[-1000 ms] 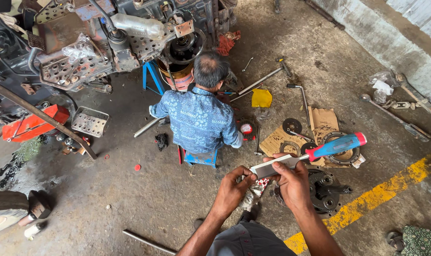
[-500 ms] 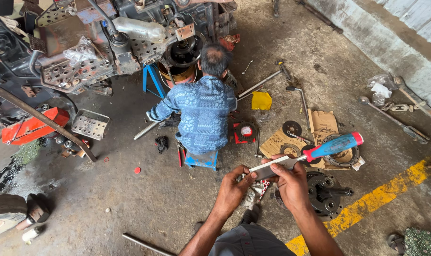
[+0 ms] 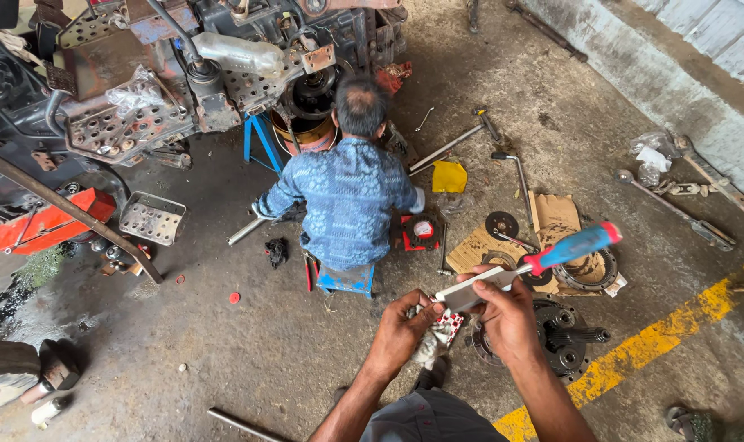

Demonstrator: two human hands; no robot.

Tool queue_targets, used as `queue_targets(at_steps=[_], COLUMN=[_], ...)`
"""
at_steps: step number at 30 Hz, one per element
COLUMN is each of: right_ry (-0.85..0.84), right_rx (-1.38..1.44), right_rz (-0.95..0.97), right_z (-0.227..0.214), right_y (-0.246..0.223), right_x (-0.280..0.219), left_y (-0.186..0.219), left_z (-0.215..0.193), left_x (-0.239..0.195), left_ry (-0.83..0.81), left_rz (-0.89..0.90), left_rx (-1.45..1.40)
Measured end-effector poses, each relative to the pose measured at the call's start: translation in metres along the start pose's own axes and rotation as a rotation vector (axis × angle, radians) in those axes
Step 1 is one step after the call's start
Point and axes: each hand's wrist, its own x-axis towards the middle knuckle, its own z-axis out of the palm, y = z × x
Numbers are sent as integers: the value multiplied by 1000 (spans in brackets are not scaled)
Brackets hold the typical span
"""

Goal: The person wipes down circular metal gear components and a large ring gear with a white cloth, then moves to another area where they pick up a small tool and a cloth to clean a mechanical assembly near a tractor.

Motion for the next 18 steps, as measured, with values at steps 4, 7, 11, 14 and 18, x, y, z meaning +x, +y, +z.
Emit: queue_targets(at_steps=[4, 7, 11, 14, 18], right_ry=[78, 118, 80, 36, 43], right_rx=[-83, -130, -246, -315, -291], right_rz=[-68, -69, -67, -57, -77], right_z=[-5, -7, -2, 0, 5], right_y=[-10, -17, -6, 13, 28], right_x=[7, 4, -3, -11, -20], left_y=[-9, -12, -12, 0, 13], left_z=[-7, -10, -6, 3, 26], left_x=[1, 5, 14, 19, 9], left_ry=[85, 157, 239, 348, 276], left_rz=[44, -41, 21, -97, -95], left_rx=[-45, -190, -317, -541, -178])
